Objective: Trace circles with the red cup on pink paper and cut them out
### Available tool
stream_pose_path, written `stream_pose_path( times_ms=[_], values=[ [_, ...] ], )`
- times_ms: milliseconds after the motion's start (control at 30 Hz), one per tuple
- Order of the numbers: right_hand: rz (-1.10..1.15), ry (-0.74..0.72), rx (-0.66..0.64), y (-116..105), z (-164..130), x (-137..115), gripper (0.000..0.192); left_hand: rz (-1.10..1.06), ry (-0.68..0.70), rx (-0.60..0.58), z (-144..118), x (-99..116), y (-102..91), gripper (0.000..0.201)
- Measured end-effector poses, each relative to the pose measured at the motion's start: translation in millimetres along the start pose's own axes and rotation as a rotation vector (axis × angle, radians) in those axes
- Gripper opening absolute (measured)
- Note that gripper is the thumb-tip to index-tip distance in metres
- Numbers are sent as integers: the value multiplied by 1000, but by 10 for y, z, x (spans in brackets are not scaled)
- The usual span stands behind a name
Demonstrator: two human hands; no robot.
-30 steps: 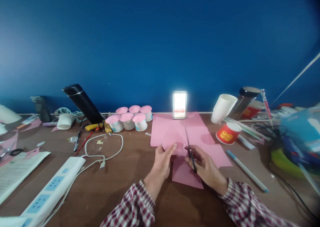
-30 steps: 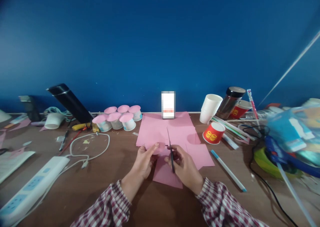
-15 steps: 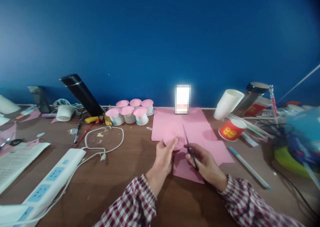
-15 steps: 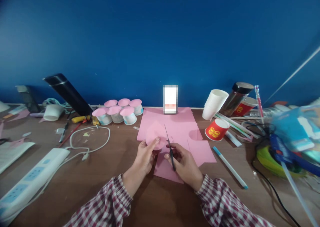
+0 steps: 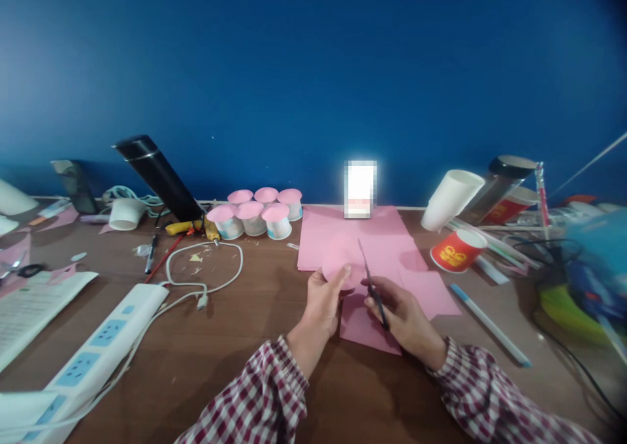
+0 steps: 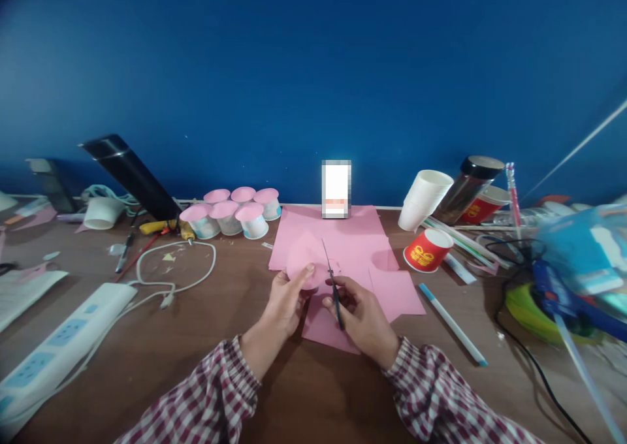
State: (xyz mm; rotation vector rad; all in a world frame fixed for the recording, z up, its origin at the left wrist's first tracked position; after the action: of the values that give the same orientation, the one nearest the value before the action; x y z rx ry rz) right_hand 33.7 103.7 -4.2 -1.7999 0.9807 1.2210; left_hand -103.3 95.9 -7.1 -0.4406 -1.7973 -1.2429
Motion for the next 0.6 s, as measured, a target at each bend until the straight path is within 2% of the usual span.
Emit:
stream_pose_path(
  times_ms=[300, 600],
  values=[
    [-13, 12, 18, -1, -4, -15, 37, -10, 8, -30, -3, -14, -11, 32],
    [-18, 1, 11, 5, 10, 0, 36, 10, 26, -4, 2, -25, -7, 34]
  ],
)
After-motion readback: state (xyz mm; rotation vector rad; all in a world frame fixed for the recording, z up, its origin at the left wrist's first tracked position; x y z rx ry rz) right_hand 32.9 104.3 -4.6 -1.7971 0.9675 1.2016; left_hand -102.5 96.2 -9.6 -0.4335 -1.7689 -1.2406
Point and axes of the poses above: each hand's wrist, its own z-axis towards the middle knuckle, its own y-axis out of the palm, x = y × z, the point moved 4 cm from there along z, towards the middle knuckle, and after that the axes turned 15 degrees about y, right-handed, at the moved point
